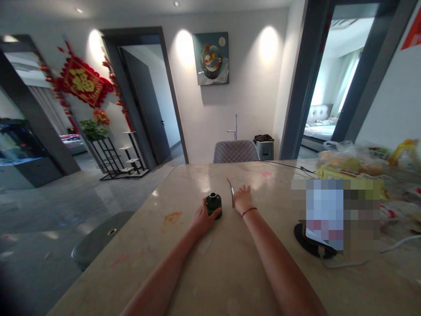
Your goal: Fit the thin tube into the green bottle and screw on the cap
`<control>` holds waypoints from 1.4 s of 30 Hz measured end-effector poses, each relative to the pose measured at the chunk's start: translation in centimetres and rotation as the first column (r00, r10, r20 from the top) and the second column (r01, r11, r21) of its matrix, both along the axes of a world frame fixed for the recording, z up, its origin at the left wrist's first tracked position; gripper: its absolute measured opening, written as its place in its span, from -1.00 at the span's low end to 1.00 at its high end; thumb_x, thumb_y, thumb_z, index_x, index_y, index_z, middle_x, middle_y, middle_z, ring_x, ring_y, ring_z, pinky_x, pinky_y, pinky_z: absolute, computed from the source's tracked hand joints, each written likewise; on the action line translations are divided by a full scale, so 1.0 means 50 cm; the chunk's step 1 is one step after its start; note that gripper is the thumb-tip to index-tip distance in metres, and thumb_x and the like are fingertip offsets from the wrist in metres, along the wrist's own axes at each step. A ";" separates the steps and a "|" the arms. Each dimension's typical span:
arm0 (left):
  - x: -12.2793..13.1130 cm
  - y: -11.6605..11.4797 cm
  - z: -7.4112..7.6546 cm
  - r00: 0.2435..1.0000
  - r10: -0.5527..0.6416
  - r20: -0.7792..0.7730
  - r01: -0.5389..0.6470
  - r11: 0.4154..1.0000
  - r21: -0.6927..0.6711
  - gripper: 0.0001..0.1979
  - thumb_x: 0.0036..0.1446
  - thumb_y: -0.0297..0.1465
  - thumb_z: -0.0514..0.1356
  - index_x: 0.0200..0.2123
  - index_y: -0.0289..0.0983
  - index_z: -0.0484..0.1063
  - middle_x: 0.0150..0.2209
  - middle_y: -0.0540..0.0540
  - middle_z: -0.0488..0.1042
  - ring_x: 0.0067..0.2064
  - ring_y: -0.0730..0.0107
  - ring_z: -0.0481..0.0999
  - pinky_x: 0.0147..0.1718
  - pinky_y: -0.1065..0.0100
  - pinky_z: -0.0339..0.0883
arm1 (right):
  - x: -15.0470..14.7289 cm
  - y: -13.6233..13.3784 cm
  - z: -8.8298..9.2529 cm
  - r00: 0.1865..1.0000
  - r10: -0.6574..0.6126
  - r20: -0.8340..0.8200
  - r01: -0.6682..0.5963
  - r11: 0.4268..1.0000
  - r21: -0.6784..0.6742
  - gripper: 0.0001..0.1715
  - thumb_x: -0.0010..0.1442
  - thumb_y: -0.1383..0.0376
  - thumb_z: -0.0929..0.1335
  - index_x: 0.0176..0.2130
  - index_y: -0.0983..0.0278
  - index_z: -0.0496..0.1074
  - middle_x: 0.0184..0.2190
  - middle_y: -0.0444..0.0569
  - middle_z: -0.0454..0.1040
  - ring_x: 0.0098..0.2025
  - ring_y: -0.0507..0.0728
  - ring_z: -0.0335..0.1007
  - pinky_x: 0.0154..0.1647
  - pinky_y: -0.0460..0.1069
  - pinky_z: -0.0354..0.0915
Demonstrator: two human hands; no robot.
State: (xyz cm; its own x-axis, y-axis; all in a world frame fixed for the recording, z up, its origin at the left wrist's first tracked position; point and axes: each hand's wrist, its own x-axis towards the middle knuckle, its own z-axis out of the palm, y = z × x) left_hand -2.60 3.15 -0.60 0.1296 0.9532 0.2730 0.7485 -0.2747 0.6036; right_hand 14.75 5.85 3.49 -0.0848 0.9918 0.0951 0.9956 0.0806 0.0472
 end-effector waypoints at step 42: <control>-0.005 -0.003 0.010 0.946 -0.169 -0.278 0.208 0.971 0.116 -0.58 -0.07 -0.06 0.11 -0.23 -0.25 0.32 -0.20 -0.13 0.41 -0.16 0.23 0.38 -0.16 0.27 0.24 | -0.018 -0.043 0.124 0.823 0.310 -0.477 -0.257 0.951 0.174 -0.78 0.03 0.25 0.30 -0.39 0.26 0.52 -0.37 0.00 0.54 -0.29 0.09 0.43 -0.25 -0.11 0.22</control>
State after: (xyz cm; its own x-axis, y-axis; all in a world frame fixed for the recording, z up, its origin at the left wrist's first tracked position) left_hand -2.83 2.98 -0.08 0.3890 0.8582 0.3348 0.8016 -0.4944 0.3361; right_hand 13.83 3.68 9.68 -0.2767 0.9146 0.2947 0.8223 0.3841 -0.4200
